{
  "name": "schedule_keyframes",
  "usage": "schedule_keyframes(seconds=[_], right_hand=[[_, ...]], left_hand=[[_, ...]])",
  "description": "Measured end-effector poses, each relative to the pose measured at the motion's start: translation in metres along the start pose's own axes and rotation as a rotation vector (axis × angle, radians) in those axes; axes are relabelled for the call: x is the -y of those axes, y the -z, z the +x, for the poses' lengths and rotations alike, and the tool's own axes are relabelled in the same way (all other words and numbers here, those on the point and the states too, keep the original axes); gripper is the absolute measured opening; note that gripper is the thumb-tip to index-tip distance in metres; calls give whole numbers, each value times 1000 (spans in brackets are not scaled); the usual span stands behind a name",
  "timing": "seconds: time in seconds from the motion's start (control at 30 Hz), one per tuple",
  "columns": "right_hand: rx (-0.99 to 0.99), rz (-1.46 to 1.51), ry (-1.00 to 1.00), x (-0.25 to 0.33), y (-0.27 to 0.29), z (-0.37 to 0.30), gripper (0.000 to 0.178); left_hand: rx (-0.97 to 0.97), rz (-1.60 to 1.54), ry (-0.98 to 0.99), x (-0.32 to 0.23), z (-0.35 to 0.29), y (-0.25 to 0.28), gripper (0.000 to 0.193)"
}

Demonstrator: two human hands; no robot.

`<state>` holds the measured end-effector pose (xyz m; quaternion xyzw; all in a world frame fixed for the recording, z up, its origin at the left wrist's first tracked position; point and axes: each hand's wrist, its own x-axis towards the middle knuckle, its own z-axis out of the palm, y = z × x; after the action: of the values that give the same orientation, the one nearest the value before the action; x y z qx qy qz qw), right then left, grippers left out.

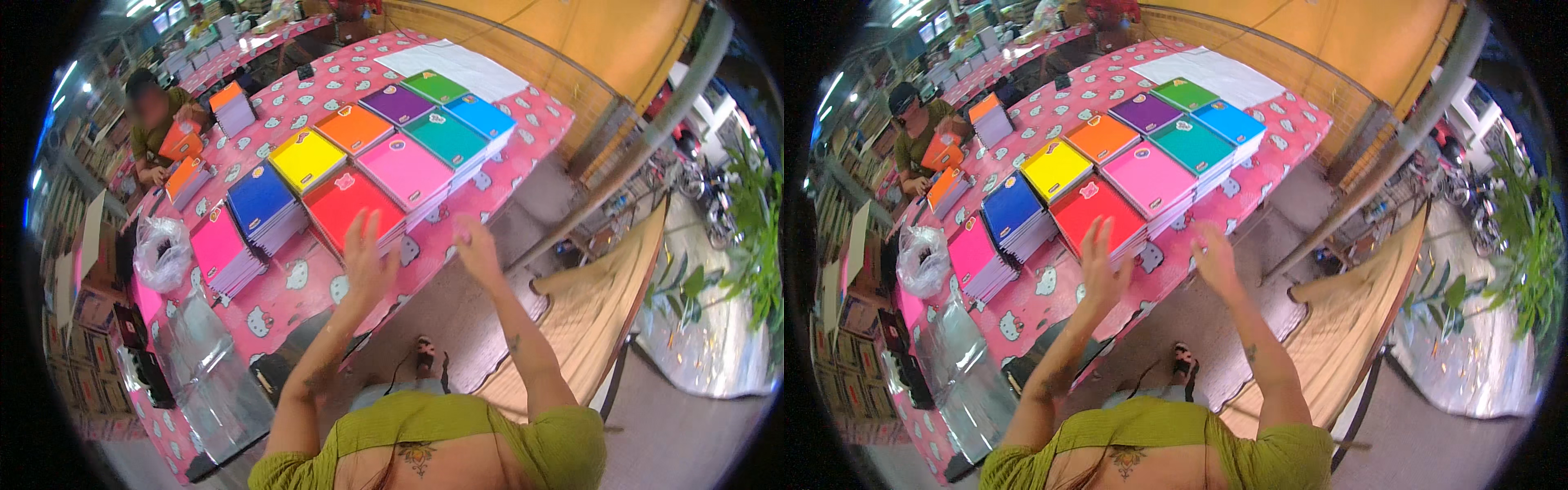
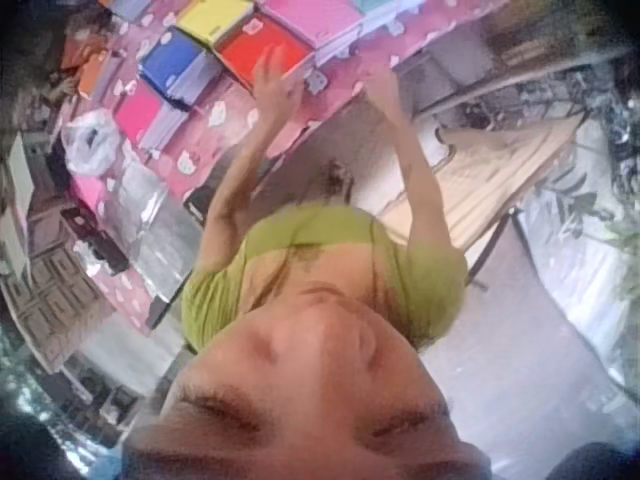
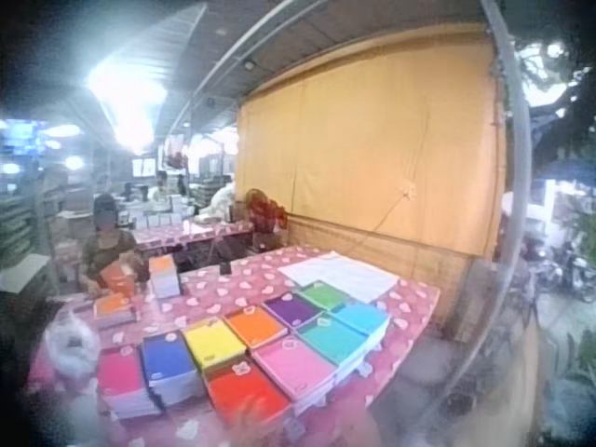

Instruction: The person organizes and packs stacks of colored notebooks into plastic sleeves at a workstation. The person uses a pair of shears to trim wire bindings, stacks the notebooks by color, and places them into clear plastic bags.

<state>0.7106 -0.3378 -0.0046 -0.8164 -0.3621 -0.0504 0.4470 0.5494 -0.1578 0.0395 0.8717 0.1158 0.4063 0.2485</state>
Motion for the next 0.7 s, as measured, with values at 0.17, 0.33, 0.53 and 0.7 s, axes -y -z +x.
schedule_keyframes(seconds=[0.17,0.33,0.53,0.7], right_hand=[[-143,-346,188,-120,15,166,61],[22,-708,40,-181,29,239,68],[-57,-579,214,-217,57,247,29],[-321,-52,-72,-203,117,266,31]], left_hand=[[230,122,-176,-19,104,-140,75],[389,436,-89,-8,134,-232,78],[463,298,-144,-15,170,-234,34],[-114,-219,100,-37,241,-137,27]])
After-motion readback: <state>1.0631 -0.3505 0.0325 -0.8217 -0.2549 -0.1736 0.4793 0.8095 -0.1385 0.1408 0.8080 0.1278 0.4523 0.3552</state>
